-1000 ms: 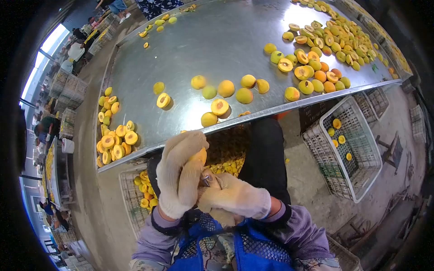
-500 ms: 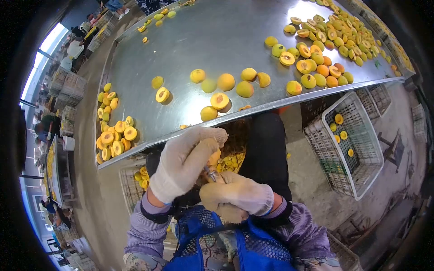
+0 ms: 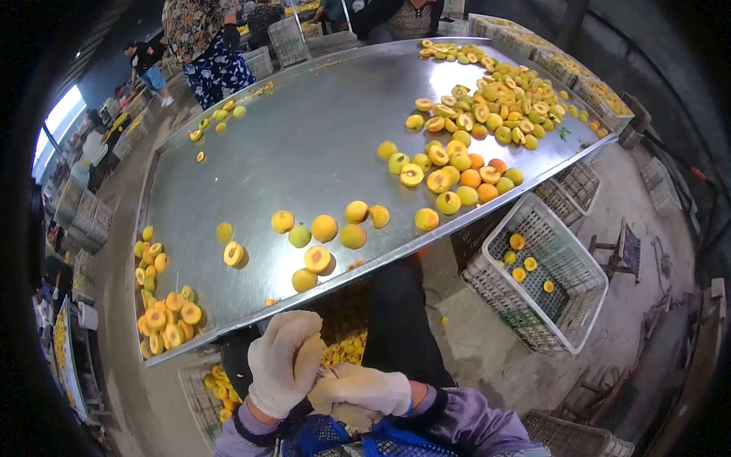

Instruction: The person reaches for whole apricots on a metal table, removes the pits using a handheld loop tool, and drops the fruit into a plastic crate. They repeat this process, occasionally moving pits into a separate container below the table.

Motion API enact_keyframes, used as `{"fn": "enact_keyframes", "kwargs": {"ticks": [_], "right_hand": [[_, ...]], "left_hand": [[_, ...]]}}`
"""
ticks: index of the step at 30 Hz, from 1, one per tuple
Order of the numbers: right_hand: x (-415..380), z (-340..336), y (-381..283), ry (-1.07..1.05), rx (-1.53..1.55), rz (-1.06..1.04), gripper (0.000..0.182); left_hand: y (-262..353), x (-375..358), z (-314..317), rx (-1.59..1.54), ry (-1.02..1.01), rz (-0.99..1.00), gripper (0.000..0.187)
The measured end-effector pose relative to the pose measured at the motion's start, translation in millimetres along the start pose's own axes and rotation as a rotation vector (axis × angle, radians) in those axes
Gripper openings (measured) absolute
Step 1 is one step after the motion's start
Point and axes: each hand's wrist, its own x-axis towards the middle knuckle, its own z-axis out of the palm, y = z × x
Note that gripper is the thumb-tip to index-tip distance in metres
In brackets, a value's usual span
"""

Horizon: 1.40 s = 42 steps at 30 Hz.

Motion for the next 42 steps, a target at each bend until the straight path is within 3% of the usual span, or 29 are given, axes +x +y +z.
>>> {"fn": "enact_keyframes", "kwargs": {"ticks": [1,3,5,7,9,11,12,13,15,17,19,21,23,25,27,28,30,34,37,39,42], "right_hand": [[0,2,-1,0.017,0.024,-0.004,0.026],[4,-3,8,0.019,0.027,-0.072,0.027],[6,-2,17,0.012,0.048,-0.128,0.028],[1,7,12,0.048,0.100,-0.195,0.027],[3,0,17,-0.046,0.056,-0.122,0.022],[-3,14,5,0.049,0.371,-0.117,0.015],[-7,13,4,0.088,0.376,-0.085,0.013],[-5,12,2,0.069,0.259,-0.160,0.013],[6,7,1,0.102,0.216,-0.125,0.014],[5,9,-1,0.089,0.252,-0.055,0.013],[4,10,2,0.081,0.280,0.011,0.013],[4,9,5,-0.035,0.376,-0.014,0.012],[1,13,5,-0.005,0.394,0.010,0.012],[1,12,7,0.029,0.409,0.028,0.011],[2,9,13,-0.158,0.525,0.004,0.011],[1,8,14,-0.157,0.530,0.007,0.011],[-2,5,13,-0.264,0.465,-0.020,0.011],[-1,2,15,-0.270,0.495,-0.004,0.011],[3,1,14,-0.437,0.558,-0.013,0.012],[0,4,13,-0.139,0.342,-0.024,0.013],[5,-4,20,-0.195,0.216,-0.098,0.015]], "left_hand": [[-2,1,0,-0.004,0.003,0.006,0.018],[-6,4,-1,-0.292,-0.112,-0.253,0.020],[1,4,-1,-0.300,-0.086,-0.233,0.020],[3,5,-2,-0.114,-0.042,0.079,0.019],[-2,8,-5,-0.135,-0.079,0.077,0.021],[-11,9,-6,-0.576,-0.221,-0.143,0.022],[-5,8,-11,-0.685,-0.262,-0.389,0.027],[-6,5,-8,-0.728,-0.200,-0.512,0.027],[-1,5,-5,-0.888,-0.103,-0.605,0.028],[-4,1,-2,-0.905,-0.065,-0.581,0.029],[-5,-2,-3,-1.117,-0.077,-0.650,0.030],[-13,-4,-2,-1.126,-0.093,-0.613,0.028],[-19,-6,-1,-0.710,-0.161,-0.254,0.026],[-22,-6,4,-0.703,-0.131,-0.193,0.025],[-24,-7,10,-0.748,-0.040,-0.037,0.021],[-23,-9,10,-0.749,-0.041,-0.042,0.021],[-19,-12,9,-1.292,-0.142,-0.311,0.020],[-20,-16,13,-1.218,-0.120,-0.236,0.020],[-16,-15,9,-1.117,-0.101,-0.219,0.024],[-6,-16,9,-1.370,-0.034,-0.452,0.035],[-5,-20,16,-1.424,0.000,-0.519,0.046]]}}
